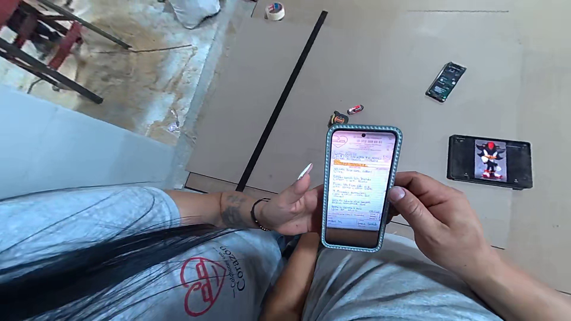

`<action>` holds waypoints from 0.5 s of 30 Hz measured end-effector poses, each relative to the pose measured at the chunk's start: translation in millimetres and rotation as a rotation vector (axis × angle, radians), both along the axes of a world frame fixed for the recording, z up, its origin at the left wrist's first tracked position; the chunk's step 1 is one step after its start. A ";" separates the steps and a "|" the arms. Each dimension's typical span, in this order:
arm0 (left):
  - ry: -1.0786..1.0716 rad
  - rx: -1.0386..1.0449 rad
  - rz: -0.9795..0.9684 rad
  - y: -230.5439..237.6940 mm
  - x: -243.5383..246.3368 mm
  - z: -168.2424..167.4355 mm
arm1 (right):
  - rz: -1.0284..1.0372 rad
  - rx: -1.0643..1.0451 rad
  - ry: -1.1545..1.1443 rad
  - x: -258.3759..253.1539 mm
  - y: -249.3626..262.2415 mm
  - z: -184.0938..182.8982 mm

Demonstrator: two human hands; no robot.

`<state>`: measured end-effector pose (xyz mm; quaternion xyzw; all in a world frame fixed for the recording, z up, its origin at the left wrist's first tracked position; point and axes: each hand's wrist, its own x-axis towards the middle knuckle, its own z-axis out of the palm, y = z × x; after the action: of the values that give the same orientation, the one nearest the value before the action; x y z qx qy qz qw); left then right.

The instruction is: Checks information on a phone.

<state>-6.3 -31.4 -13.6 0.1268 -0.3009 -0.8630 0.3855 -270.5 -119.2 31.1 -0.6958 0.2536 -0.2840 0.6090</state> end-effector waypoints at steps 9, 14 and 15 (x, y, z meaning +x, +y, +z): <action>-0.182 -0.255 -0.025 -32.5 -6.1 -15.1 | -0.127 0.054 -0.117 -39.0 -18.6 -5.9; -0.523 -0.276 0.450 -52.3 7.3 -21.9 | -0.235 0.081 -0.104 -57.3 -26.6 -9.7; -0.650 -0.305 0.575 -57.3 6.6 -26.7 | -0.247 0.086 -0.103 -59.4 -27.5 -11.7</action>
<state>0.3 -88.7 -40.2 0.4111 -0.4823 -0.5822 0.5094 -329.9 -146.8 19.4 -0.6172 0.3178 -0.3808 0.6108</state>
